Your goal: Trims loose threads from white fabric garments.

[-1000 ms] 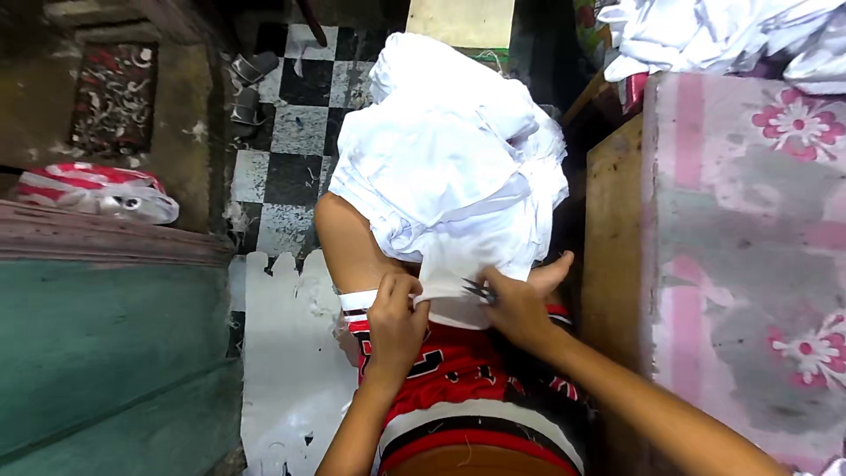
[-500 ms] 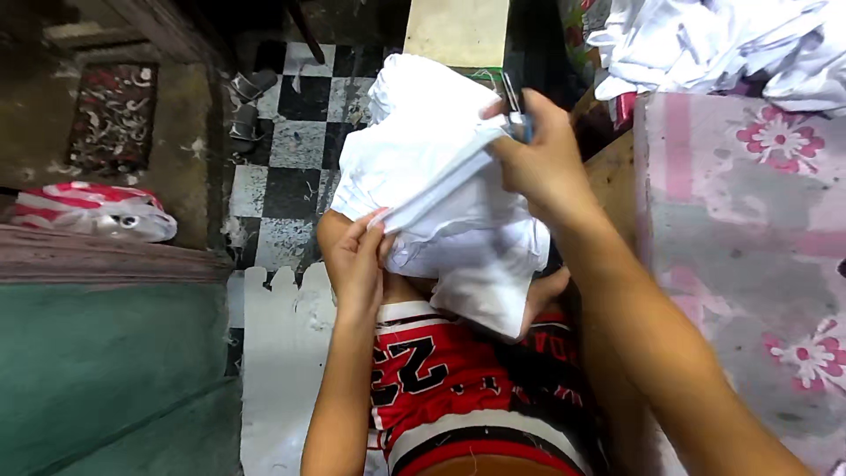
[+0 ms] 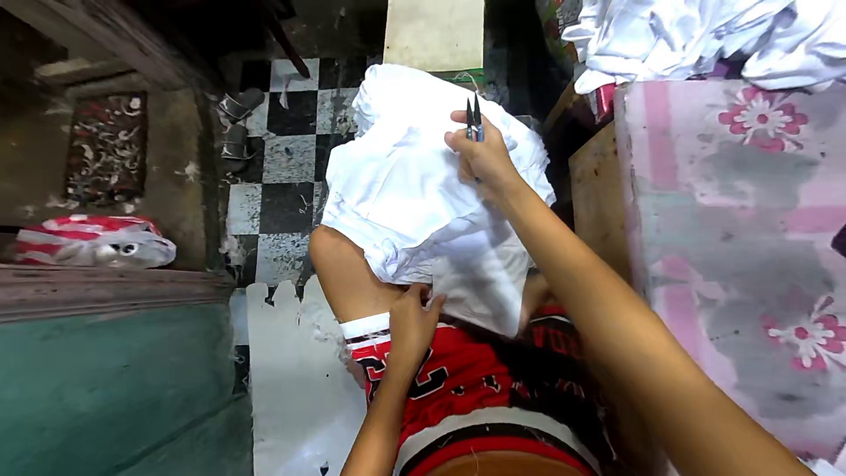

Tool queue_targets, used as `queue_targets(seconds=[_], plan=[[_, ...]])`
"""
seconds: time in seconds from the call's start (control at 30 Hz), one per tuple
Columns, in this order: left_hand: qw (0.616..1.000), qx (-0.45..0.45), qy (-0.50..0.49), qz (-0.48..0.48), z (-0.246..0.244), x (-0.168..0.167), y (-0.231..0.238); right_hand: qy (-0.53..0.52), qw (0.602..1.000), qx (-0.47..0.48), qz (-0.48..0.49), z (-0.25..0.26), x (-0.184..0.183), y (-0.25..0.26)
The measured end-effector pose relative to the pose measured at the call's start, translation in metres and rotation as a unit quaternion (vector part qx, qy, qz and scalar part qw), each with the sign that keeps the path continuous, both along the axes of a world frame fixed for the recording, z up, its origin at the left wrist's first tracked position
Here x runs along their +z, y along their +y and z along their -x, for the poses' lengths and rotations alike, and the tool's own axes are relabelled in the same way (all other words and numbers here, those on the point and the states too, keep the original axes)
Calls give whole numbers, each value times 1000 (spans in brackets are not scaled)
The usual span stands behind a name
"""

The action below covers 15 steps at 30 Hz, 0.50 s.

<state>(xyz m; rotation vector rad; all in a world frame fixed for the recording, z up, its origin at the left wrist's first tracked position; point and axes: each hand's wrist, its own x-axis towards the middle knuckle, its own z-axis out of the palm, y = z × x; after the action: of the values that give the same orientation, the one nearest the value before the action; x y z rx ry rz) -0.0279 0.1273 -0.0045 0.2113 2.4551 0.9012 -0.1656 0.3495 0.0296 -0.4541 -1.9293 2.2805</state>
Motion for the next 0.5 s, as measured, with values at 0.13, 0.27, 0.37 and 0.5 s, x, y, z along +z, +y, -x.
queue_targets(seconds=[0.13,0.27,0.37,0.5], plan=[[998,-25,31,54,-10,2,14,7,985,123,-119,-69,19,16],[990,-33,138,28,-28,8,10,-2,942,227,-249,-142,9,29],[981,-15,193,-14,-39,10,6,-12,884,307,-351,-183,-4,24],[959,130,-120,-221,-41,24,12,54,858,328,-391,-213,-13,-7]])
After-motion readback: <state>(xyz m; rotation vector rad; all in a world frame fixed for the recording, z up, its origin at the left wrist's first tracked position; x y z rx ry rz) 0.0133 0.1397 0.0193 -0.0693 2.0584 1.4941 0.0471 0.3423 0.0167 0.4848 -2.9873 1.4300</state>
